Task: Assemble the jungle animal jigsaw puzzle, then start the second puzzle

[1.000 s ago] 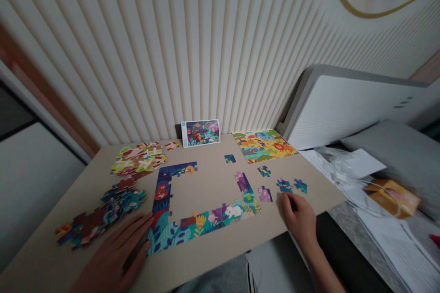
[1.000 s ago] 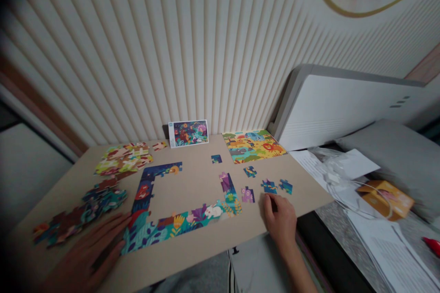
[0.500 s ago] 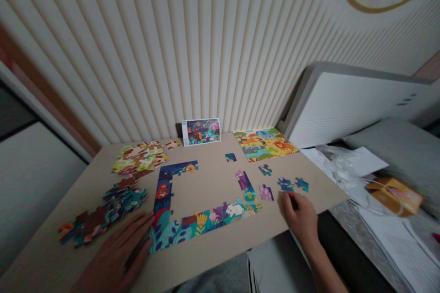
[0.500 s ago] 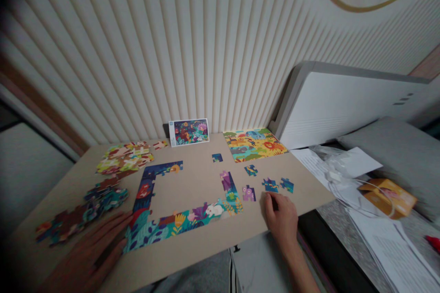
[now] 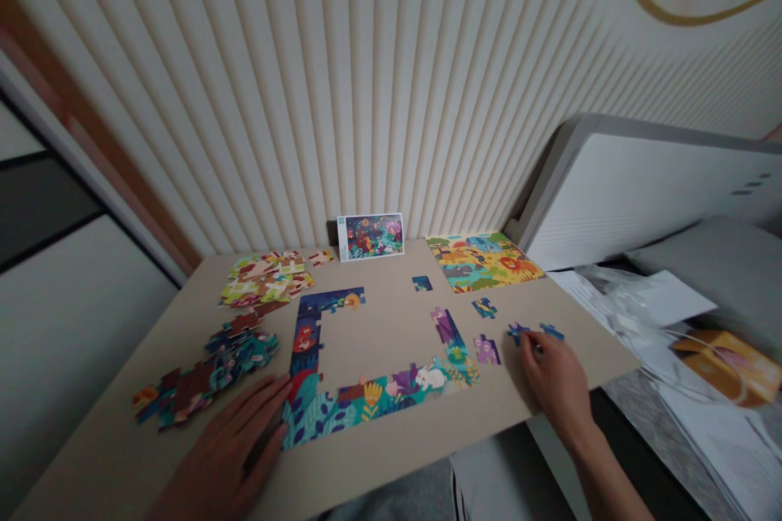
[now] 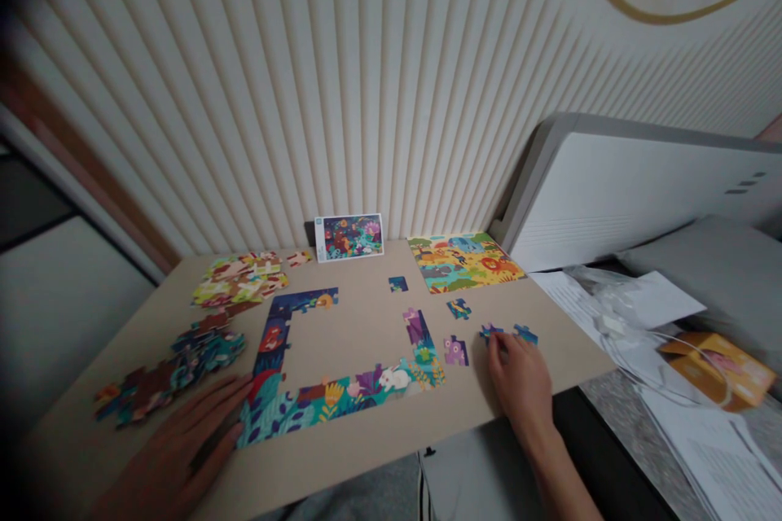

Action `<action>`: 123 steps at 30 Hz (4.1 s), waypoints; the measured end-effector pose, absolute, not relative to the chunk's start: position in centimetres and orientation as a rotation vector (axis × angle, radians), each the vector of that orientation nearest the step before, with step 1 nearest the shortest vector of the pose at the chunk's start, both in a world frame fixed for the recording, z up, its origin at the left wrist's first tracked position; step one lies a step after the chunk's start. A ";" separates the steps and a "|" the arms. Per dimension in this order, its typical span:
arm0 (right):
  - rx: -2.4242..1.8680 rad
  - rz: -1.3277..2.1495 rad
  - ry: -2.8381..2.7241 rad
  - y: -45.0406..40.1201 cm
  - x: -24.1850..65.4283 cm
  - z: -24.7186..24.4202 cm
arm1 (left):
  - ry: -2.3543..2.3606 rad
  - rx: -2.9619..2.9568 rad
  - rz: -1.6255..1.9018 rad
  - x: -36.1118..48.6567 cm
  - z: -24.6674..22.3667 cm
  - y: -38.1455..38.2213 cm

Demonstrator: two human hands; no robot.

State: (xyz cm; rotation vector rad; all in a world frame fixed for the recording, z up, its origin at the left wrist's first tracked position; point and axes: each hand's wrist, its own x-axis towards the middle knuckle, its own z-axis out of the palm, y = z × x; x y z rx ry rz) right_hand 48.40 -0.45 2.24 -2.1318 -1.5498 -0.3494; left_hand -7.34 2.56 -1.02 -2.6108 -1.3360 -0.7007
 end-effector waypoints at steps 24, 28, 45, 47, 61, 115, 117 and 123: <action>-1.600 0.712 -1.377 4.8 45.4 6.1 | -1.407 -2.630 -0.698 -7.0 -1.3 2.0; -1.463 0.893 -1.446 7.6 40.2 6.8 | -1.406 -2.637 -0.707 -7.0 -1.3 2.0; -1.401 1.033 -1.568 11.9 35.3 8.5 | -1.376 -2.608 -0.678 -6.4 -0.8 1.7; -1.400 1.041 -1.601 13.1 34.9 7.9 | -1.380 -2.601 -0.691 -6.3 -0.6 1.6; -1.357 0.924 -1.964 23.4 29.1 3.4 | -1.391 -2.568 -0.667 -5.9 0.7 1.4; -1.980 -0.383 -1.443 2.4 52.4 1.3 | -1.398 -2.611 -0.690 -7.2 -1.4 2.0; -1.983 -0.375 -1.427 2.6 52.1 1.3 | -1.416 -2.618 -0.679 -7.3 -1.5 2.1; -2.004 -0.231 -1.371 2.5 52.0 1.3 | -1.430 -2.633 -0.685 -7.6 -1.9 2.2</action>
